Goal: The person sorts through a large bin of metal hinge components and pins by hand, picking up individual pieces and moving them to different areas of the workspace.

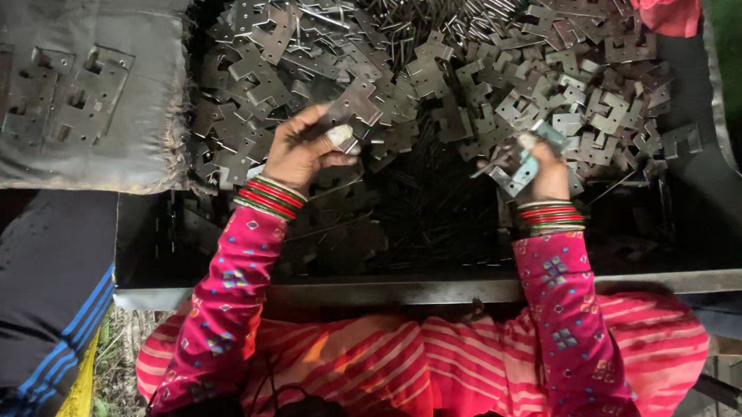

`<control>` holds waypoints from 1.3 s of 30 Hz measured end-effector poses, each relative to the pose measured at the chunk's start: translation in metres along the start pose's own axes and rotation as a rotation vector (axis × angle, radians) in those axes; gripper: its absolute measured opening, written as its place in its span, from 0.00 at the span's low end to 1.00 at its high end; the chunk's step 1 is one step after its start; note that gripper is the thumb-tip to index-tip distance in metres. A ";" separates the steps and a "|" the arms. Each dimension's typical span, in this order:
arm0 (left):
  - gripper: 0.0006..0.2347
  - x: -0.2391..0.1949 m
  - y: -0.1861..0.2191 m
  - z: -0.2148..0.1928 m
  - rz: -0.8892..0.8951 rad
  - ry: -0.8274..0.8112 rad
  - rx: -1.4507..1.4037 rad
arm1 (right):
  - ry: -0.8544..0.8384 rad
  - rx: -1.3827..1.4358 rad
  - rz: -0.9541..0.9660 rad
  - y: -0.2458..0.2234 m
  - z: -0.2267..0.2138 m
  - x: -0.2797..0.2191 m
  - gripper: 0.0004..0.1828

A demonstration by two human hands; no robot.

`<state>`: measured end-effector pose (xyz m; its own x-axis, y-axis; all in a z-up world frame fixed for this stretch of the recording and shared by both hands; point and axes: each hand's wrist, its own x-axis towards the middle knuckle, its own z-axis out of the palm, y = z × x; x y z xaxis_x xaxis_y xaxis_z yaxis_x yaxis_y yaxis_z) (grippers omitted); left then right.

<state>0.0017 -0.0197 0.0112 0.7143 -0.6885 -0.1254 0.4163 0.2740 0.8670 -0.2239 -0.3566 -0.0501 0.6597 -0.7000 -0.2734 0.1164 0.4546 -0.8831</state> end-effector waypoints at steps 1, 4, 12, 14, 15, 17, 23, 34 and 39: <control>0.18 0.001 -0.005 0.001 -0.001 -0.004 0.000 | -0.153 0.158 0.103 -0.006 0.000 -0.004 0.15; 0.15 0.001 -0.030 0.011 0.014 -0.082 -0.097 | -0.256 0.199 0.288 -0.011 0.013 -0.012 0.17; 0.18 -0.041 -0.152 0.079 0.241 -0.015 0.895 | -0.259 0.239 0.484 0.069 0.072 -0.053 0.23; 0.18 -0.039 -0.163 0.075 0.382 0.088 1.155 | -0.482 -0.406 -0.086 0.077 0.072 -0.060 0.31; 0.15 -0.032 -0.160 0.066 0.198 0.135 0.970 | -0.482 -0.407 -0.085 0.076 0.067 -0.060 0.31; 0.13 -0.022 -0.147 0.049 0.018 0.190 0.780 | -0.555 -0.493 -0.191 0.070 0.049 -0.053 0.34; 0.13 -0.012 -0.029 0.029 0.650 0.221 0.799 | 0.008 -2.149 -0.411 0.056 -0.052 0.023 0.22; 0.05 0.037 0.155 -0.194 0.515 1.002 2.199 | -0.207 -2.028 -0.155 0.043 -0.089 0.068 0.33; 0.03 0.055 0.168 -0.262 0.359 1.061 2.220 | -0.199 -2.071 -0.223 0.044 -0.080 0.066 0.35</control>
<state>0.2580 0.1641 0.0238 0.7915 -0.2073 0.5749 -0.1371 -0.9770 -0.1635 -0.2348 -0.4275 -0.1376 0.8240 -0.5238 -0.2162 -0.5279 -0.8482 0.0431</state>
